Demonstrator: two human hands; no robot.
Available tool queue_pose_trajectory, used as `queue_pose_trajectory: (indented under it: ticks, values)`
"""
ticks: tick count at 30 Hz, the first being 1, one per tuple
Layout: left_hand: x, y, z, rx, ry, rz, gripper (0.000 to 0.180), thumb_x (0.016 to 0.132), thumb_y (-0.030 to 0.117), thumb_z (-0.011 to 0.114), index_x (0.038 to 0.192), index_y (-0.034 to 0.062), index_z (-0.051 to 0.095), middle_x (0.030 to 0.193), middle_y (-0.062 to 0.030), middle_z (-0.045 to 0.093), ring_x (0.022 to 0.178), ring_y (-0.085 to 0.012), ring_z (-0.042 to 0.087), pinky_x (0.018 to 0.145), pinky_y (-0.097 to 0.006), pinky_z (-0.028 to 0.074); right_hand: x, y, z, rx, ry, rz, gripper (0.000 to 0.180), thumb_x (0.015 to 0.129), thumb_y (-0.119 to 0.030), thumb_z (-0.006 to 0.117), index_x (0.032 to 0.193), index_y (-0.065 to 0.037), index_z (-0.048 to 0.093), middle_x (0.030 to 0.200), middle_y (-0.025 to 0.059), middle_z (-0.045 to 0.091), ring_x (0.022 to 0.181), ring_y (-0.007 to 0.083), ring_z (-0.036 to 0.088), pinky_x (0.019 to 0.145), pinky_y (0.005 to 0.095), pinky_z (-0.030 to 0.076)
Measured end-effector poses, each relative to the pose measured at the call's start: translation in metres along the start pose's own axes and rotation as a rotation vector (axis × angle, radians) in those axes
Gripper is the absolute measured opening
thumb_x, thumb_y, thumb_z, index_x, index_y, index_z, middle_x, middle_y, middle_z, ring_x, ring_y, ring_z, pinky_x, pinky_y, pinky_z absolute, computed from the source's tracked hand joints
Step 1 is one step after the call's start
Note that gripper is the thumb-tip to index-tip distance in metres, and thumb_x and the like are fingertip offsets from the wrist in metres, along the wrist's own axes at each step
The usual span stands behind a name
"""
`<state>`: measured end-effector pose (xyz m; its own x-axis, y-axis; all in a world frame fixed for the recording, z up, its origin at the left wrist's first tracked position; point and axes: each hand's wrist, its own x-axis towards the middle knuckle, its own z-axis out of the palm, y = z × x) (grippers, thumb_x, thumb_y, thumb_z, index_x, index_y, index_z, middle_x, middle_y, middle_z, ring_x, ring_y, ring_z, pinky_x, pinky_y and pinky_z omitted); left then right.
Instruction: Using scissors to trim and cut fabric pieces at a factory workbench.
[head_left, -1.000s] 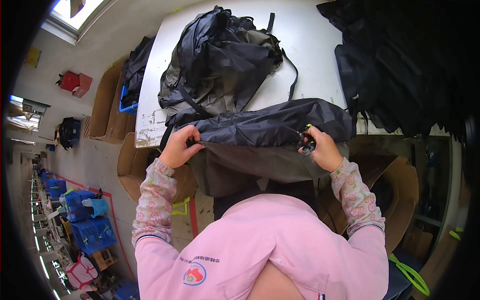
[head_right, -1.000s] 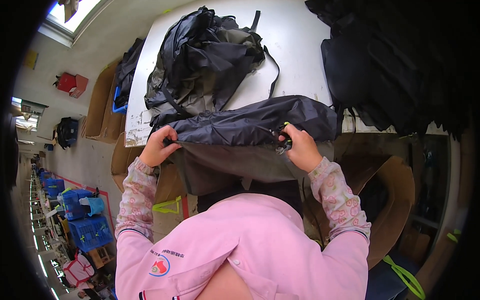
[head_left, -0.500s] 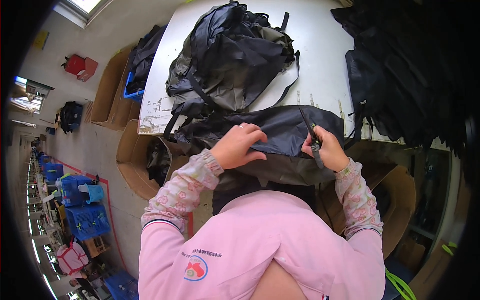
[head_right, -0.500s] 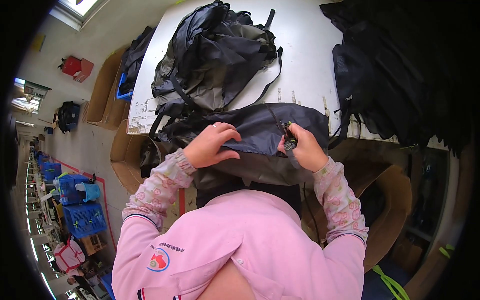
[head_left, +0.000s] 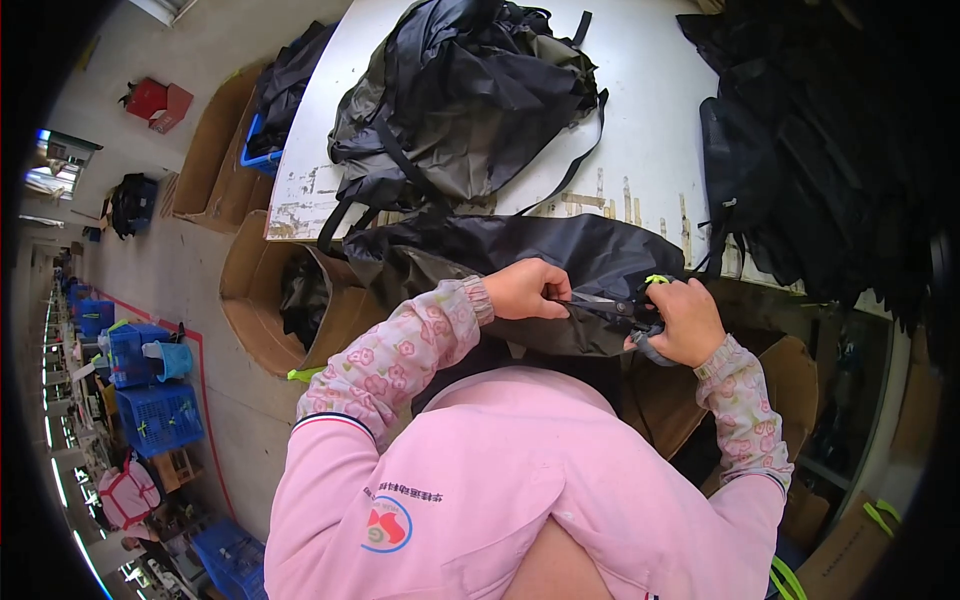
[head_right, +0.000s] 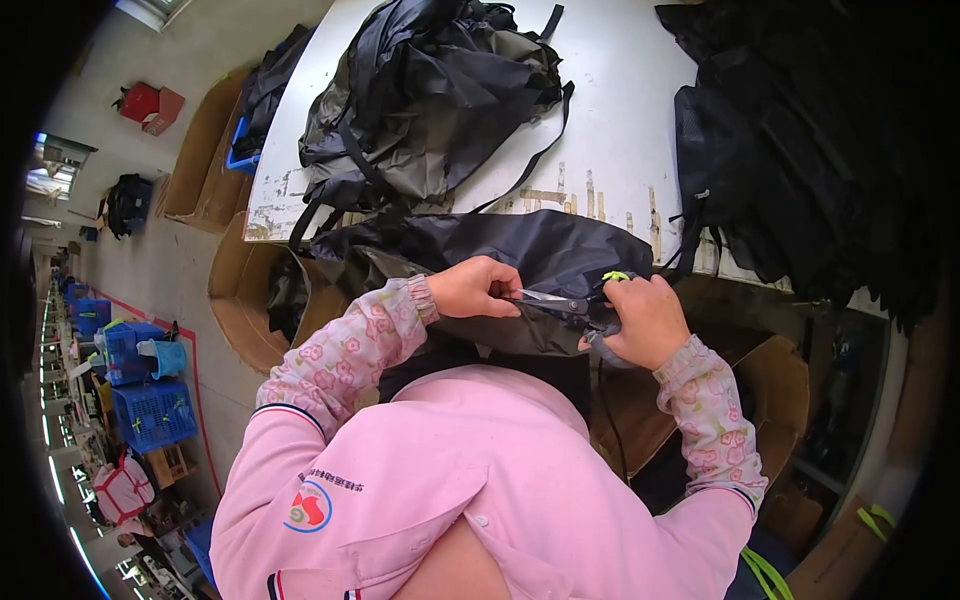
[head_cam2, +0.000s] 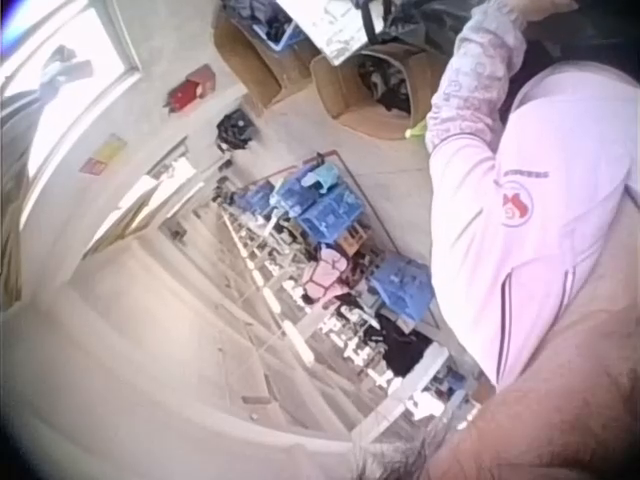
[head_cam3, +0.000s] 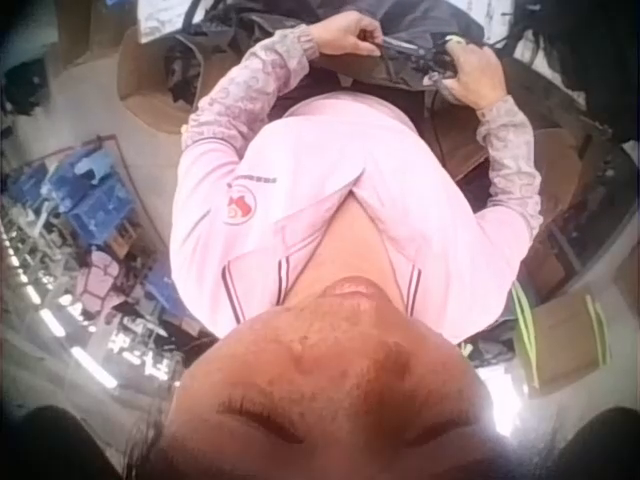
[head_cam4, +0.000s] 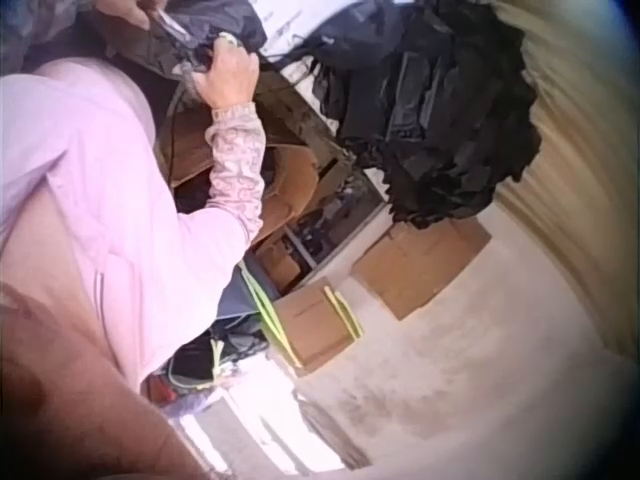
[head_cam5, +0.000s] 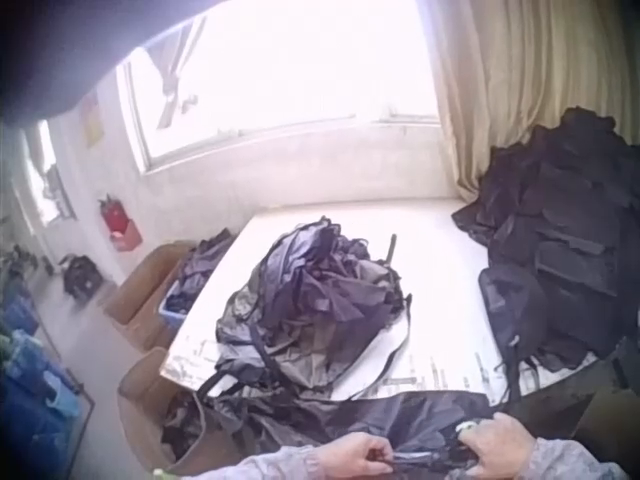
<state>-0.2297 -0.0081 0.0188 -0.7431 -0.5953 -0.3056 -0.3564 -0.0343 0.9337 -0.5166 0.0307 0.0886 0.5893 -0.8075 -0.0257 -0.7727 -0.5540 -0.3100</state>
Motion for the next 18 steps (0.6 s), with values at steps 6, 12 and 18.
queue_pose_trajectory:
  ticks: [6,12,18]
  values:
    - [-0.0002,0.0052,0.0025,0.004,0.013,0.017,0.017,0.081,0.012,0.072,0.090,-0.0006,0.065,0.072,-0.0011,0.062,0.066,-0.0080,0.055,0.062,-0.025,0.045,0.0015,0.0021,-0.0017,-0.042,-0.047,-0.011,0.055,0.059,-0.053,0.082,0.077,-0.008,0.056,0.072,0.0057,0.061,0.074,0.0267,0.061,0.067,0.0376,0.040]
    - [-0.0015,0.0063,0.0042,-0.025,0.012,0.008,0.016,0.081,0.012,0.071,0.089,-0.0005,0.065,0.071,-0.0014,0.062,0.065,-0.0078,0.055,0.061,-0.025,0.045,0.0043,0.0002,0.0006,0.018,-0.068,-0.013,0.055,0.062,-0.052,0.081,0.080,-0.007,0.056,0.072,0.0097,0.060,0.074,0.0304,0.059,0.066,0.0393,0.040]
    - [-0.0010,0.0058,0.0060,-0.002,0.031,0.022,0.018,0.078,0.013,0.072,0.086,-0.0012,0.065,0.070,-0.0073,0.065,0.063,-0.0152,0.060,0.061,-0.031,0.047,0.0052,0.0000,-0.0008,0.042,-0.095,-0.007,0.054,0.062,-0.052,0.082,0.079,-0.006,0.057,0.068,0.0093,0.059,0.068,0.0312,0.059,0.064,0.0396,0.040]
